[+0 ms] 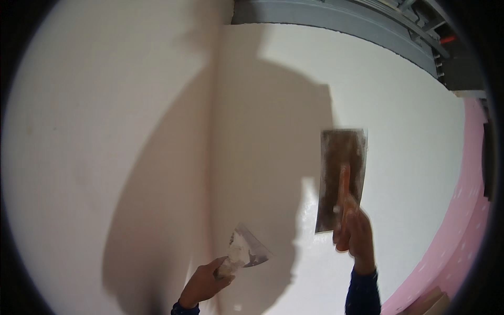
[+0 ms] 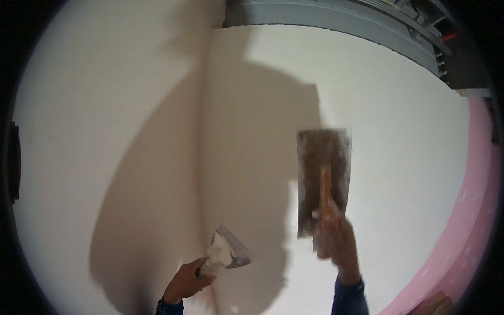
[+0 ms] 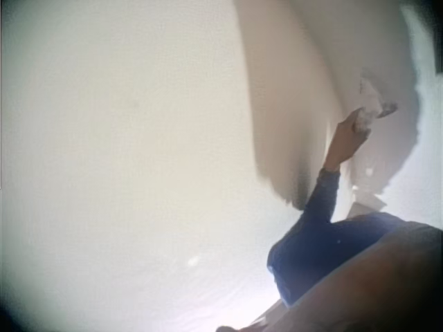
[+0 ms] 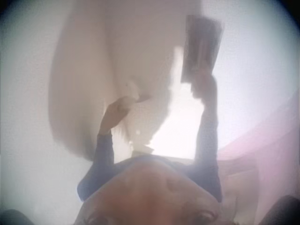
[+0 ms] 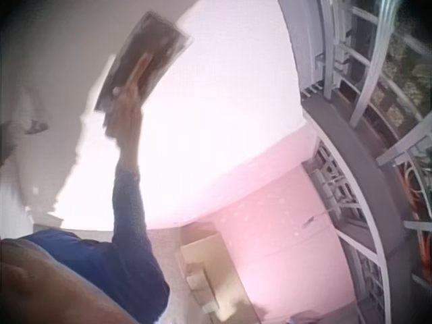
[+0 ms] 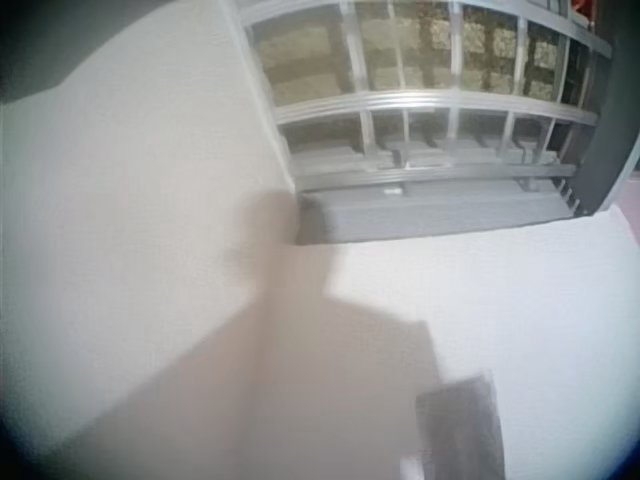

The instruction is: The person applies plaster to a white wall using a trowel and a hawk. They repeatedly scoop plaster from the hawk and spread it across the wall surface in smooth strokes.

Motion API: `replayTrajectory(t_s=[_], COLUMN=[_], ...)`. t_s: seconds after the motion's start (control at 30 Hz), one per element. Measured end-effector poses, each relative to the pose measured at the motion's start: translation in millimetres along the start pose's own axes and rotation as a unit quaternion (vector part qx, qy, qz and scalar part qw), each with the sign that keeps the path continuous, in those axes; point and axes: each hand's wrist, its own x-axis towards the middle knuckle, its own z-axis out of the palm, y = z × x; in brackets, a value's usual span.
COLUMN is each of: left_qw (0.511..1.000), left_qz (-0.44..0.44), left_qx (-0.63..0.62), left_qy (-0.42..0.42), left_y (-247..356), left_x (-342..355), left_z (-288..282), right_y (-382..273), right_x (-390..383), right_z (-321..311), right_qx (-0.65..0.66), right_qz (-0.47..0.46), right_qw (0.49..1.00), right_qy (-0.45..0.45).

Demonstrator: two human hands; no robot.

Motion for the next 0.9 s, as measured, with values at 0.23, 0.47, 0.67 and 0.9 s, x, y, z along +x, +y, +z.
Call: replayTrajectory(t_s=[0.23, 0.47, 0.67, 0.9], left_qw=[0.996, 0.996, 0.994, 0.993], left_qz=[0.014, -0.010, -0.020, -0.059], left_qx=[-0.079, -0.086, -0.081, -0.083], left_qy=[0.046, -0.033, -0.064, -0.052], left_y=[-40.3, -78.0, -66.3, -49.7], left_x=[36.0, 45.5, 37.8, 36.0], left_z=[6.1, 10.0, -5.5, 5.0], right_y=[-66.2, -87.5, -89.5, -92.9], right_x=[194.9, 339.1, 406.4, 429.5], right_z=[31.7, 132.5, 207.1, 226.9], right_qx=[-0.008, 0.032, 0.040, 0.012], right_qz=[-0.174, -0.165, -0.156, -0.164], right_qw=[0.983, 0.980, 0.986, 0.986], right_qy=[-0.060, -0.104, -0.048, 0.008])
